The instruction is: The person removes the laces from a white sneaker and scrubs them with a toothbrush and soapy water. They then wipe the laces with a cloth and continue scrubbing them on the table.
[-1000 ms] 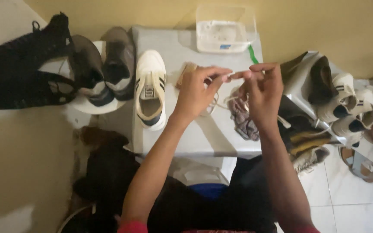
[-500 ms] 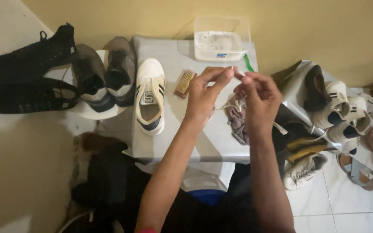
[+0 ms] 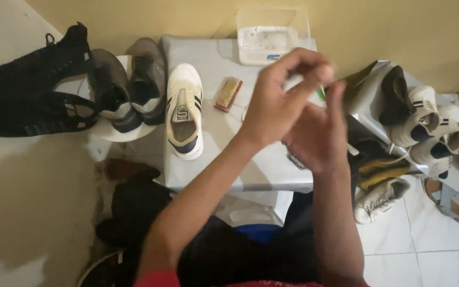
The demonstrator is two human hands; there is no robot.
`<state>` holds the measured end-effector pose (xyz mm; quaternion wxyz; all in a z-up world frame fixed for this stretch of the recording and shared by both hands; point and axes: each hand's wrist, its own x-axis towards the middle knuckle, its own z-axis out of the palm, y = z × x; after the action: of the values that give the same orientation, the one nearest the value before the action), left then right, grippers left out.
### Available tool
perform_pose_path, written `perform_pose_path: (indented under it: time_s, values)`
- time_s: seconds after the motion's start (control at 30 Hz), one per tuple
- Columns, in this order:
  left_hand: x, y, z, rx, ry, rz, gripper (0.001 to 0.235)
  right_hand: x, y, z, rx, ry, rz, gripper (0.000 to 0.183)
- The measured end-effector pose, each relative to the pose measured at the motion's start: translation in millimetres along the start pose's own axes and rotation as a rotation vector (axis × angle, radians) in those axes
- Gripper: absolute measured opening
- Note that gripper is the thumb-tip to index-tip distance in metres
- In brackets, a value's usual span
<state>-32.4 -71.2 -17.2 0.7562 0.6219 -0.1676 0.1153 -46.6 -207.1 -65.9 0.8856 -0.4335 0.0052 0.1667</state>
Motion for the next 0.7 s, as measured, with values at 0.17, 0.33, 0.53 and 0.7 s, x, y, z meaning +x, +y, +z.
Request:
perform_pose_path:
  time_s: [0.17, 0.33, 0.53, 0.7]
  values:
    - [-17.5, 39.7, -44.3, -0.019, -0.193, -0.111, 0.017, 33.6, -47.1, -13.5, 0.762, -0.013, 0.132, 0.033]
    - [-26.3, 34.4, -143.7, -0.109, 0.071, -0.137, 0.014, 76.4, -58.7, -31.4, 0.441, 0.163, 0.119, 0.019]
    - [-49.2, -3.9, -238.9, -0.074, 0.42, -0.208, 0.016, 117.6, -69.8, -101.0, 0.277, 0.351, -0.079, 0.021]
    - [-53.6, -36.6, -261.2, -0.266, 0.566, -0.112, 0.014, 116.5, -69.8, -110.9, 0.1, 0.355, -0.205, 0.025]
